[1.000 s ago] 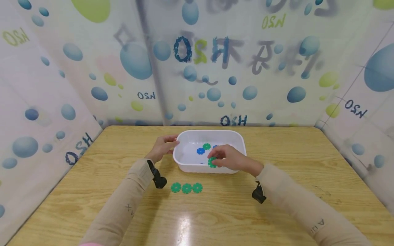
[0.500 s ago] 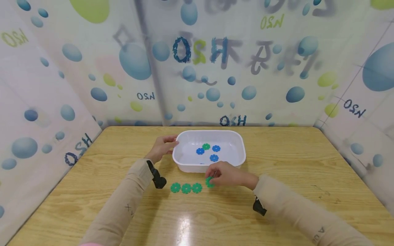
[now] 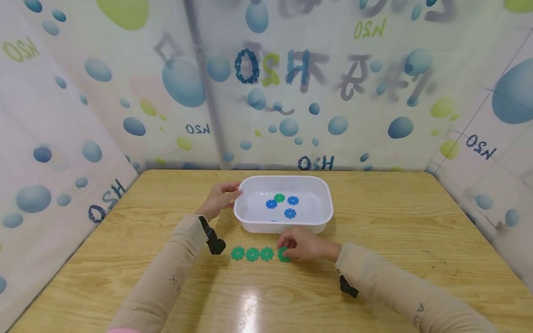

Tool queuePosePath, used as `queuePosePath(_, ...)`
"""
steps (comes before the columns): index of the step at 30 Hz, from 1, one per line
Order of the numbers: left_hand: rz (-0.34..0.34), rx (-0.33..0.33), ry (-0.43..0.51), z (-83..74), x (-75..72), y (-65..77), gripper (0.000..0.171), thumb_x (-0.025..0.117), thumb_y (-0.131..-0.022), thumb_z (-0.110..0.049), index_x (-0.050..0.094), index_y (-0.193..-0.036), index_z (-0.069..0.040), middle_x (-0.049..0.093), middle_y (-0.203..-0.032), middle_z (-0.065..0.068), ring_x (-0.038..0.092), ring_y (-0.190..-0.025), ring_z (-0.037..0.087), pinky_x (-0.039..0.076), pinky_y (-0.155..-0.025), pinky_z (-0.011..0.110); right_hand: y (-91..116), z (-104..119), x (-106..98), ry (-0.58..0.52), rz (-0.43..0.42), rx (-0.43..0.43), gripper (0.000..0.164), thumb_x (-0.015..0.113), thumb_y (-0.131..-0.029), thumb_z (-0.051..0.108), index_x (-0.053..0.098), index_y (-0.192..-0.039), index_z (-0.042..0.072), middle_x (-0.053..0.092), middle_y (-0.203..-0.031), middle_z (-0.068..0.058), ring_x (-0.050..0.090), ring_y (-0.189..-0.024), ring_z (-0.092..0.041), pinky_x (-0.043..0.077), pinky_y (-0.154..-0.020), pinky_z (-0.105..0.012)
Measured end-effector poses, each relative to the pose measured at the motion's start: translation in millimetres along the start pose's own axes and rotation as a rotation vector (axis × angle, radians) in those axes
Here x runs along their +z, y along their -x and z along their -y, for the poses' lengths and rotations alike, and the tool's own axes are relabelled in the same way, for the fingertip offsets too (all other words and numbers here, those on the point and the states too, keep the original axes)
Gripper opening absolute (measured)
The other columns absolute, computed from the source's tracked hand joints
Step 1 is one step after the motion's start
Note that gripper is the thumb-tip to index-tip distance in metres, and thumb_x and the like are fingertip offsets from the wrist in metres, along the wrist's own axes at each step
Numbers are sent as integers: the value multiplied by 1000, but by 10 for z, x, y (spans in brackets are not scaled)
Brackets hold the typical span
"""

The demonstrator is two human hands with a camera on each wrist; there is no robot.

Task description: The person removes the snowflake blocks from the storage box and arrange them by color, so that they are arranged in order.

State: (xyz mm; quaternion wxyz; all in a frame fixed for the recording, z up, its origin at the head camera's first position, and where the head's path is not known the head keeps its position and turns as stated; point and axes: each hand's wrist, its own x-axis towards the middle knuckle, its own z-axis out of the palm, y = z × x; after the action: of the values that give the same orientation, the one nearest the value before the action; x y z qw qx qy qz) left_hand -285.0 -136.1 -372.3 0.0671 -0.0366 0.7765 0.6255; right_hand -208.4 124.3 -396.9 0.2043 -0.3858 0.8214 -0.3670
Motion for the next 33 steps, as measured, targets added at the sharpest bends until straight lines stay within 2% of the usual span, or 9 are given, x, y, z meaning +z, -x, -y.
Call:
queuePosePath(4,2,2,15,2,2,-7,37,58,-85,-6,54,-121,-3,51,-103,13,53,-95,28,53,-71,36,-7,-23,16,22,-23,5,12,62,-82,7,62,-93,7,58,-84,5,52,-74,-7,49,-69,-21)
queuePosePath(13,9,9,19,2,-10,-23,35,59,-84,-6,55,-119,-3,52,-99,11,53,-91,25,52,-72,38,-21,56,33,158,-58,-3,12,64,-80,9,63,-92,8,59,-84,5,50,-72,-6,48,-67,-22)
queuePosePath(19,9,14,39,3,-13,0,34,58,-84,-5,56,-118,-1,51,-98,11,53,-94,30,49,-77,44,-45,77,67,173,-71,5,12,65,-80,10,63,-92,8,58,-81,6,49,-71,-6,47,-65,-21)
queuePosePath(29,4,18,7,-3,-2,-5,34,58,-85,-6,55,-119,-2,52,-98,10,53,-95,31,50,-76,42,-53,72,114,225,-106,25,15,66,-78,10,63,-92,7,58,-83,5,52,-72,-7,48,-65,-20)
queuePosePath(33,7,17,9,-5,1,0,34,58,-85,-6,55,-119,-2,52,-96,10,54,-94,31,50,-75,43,-43,78,118,239,-115,1,16,67,-78,9,63,-93,5,59,-85,3,54,-73,-8,48,-65,-20)
